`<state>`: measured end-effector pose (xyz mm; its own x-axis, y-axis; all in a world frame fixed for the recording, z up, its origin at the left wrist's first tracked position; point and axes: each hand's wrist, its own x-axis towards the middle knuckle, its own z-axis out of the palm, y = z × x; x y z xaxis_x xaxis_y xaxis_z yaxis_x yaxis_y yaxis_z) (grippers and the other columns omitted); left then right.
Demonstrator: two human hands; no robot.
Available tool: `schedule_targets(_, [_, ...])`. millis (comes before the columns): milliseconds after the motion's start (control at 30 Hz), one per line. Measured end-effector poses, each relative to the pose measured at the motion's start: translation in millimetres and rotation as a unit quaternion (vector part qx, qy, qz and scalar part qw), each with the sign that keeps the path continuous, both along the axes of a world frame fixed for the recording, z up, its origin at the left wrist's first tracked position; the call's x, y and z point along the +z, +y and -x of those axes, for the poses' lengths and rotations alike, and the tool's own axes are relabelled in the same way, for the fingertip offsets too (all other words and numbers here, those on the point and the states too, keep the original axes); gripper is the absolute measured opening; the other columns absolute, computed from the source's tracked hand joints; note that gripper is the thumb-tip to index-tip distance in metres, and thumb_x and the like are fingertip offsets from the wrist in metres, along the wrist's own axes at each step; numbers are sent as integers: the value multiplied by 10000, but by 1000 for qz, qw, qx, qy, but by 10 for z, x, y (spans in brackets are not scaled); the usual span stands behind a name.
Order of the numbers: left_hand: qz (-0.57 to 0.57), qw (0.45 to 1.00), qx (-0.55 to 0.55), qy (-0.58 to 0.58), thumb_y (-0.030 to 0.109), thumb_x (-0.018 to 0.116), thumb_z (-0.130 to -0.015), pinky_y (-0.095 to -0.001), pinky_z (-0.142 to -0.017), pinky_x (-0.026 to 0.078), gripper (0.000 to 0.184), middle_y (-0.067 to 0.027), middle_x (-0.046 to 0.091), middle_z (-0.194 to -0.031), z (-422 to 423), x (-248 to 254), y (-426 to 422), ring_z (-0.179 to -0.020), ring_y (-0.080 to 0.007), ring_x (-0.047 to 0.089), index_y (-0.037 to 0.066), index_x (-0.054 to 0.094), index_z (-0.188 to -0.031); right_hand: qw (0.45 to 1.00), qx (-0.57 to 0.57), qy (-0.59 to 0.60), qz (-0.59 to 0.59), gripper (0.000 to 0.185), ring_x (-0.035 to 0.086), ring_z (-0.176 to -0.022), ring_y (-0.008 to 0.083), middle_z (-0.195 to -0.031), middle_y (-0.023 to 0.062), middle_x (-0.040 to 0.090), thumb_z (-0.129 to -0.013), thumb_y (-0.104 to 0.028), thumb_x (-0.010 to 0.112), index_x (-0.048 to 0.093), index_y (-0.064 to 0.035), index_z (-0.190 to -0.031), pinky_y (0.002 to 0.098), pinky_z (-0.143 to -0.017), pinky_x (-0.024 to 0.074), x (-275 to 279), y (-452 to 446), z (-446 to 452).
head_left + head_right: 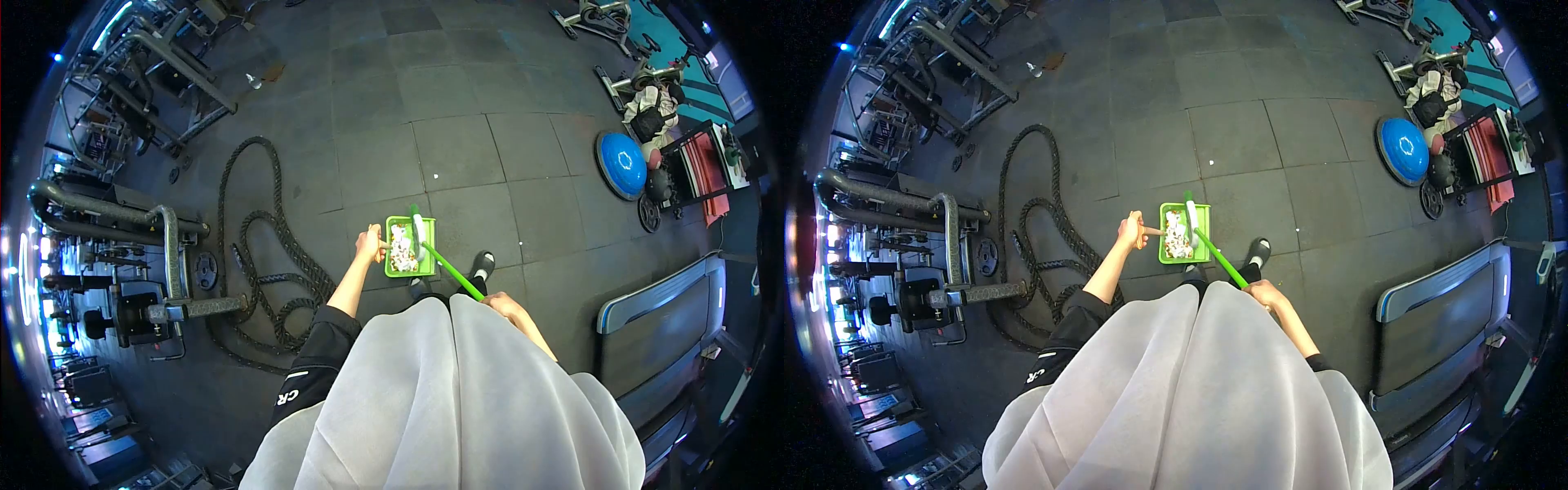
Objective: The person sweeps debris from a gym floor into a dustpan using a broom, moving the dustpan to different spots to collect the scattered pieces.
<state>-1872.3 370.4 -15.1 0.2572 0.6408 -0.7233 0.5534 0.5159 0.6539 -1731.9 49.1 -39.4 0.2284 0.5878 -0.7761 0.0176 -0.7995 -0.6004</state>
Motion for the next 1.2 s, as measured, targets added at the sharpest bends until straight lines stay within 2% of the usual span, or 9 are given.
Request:
schedule_targets(167, [0, 1000, 7, 5, 270, 448, -620, -314, -322, 392, 254, -119, 450, -562, -10, -39, 8, -377, -185, 457, 20, 419, -652, 999, 25, -15, 34, 254, 534, -773, 228, -843, 129, 562, -678, -241, 498, 577, -49, -824, 315, -667, 413, 303, 162, -34])
schedule_targets(433, [-11, 1000, -3, 2, 265, 450, -627, -307, -318, 395, 251, -115, 458, -552, 12, -128, 15, -377, -176, 459, 16, 426, -646, 981, 32, -84, 172, 365, 541, -770, 267, -803, 212, 546, -600, -212, 532, 533, 56, -848, 325, -655, 418, 448, 347, 70])
schedule_targets(567, [-22, 1000, 11, 12, 262, 450, -627, -306, -321, 397, 248, -123, 472, -559, -3, -150, -28, -377, -176, 461, 15, 428, -633, 988, 92, -77, 94, 341, 551, -639, 249, -753, 189, 553, -620, -171, 521, 520, 72, -859, 327, -560, 430, -35, 275, 30])
schedule_targets(633, [-28, 999, 11, 19, 257, 450, -627, -307, -324, 400, 245, -129, 481, -567, 1, -187, -40, -378, -178, 465, 13, 430, -630, 976, -152, 88, 127, 276, 521, -512, 207, -679, 137, 543, -645, -138, 508, 520, 82, -811, 318, -457, 412, -17, 292, -17])
schedule_targets(700, [-23, 1000, 3, 10, 253, 450, -627, -306, -324, 400, 244, -130, 483, -567, 1, -246, -34, -376, -180, 468, 10, 433, -635, 967, -194, 115, 116, 208, 476, -437, 167, -596, 82, 510, -662, -101, 501, 518, 67, -783, 304, -399, 379, 107, 297, -37])
schedule_targets(1000, [-10, 1000, 5, -9, 237, 431, -639, -292, -315, 396, 227, -179, 551, -648, 23, -354, -41, -348, -166, 455, 10, 441, -653, 980, 96, -53, 169, 375, 547, -637, 216, -717, 179, 556, -560, -282, 535, 559, 46, -740, 322, -531, 417, -91, 361, -105])
schedule_targets(1100, [-61, 998, -33, -3, 234, 423, -642, -285, -317, 401, 234, -199, 561, -691, 129, -919, 120, -348, -162, 460, 3, 444, -669, 977, 146, -42, 152, 367, 545, -664, 222, -750, 182, 556, -563, -273, 529, 557, 32, -765, 324, -557, 418, -77, 328, -197])
schedule_targets(1167, [-43, 999, -8, -2, 236, 426, -639, -284, -321, 406, 237, -192, 561, -680, 89, -502, 12, -353, -163, 466, 1, 447, -667, 957, 276, -89, -18, 349, 541, -655, 217, -722, 172, 557, -564, -263, 530, 560, 25, -760, 323, -575, 417, -177, 167, -245])
schedule_targets(1200, [-24, 1000, 11, -1, 237, 430, -636, -283, -325, 410, 240, -185, 562, -669, 77, -307, -45, -359, -165, 472, 0, 450, -665, 989, 115, -78, 46, 250, 535, -558, 193, -629, 128, 554, -594, -180, 540, 552, 52, -687, 268, -559, 426, -106, 117, -230])
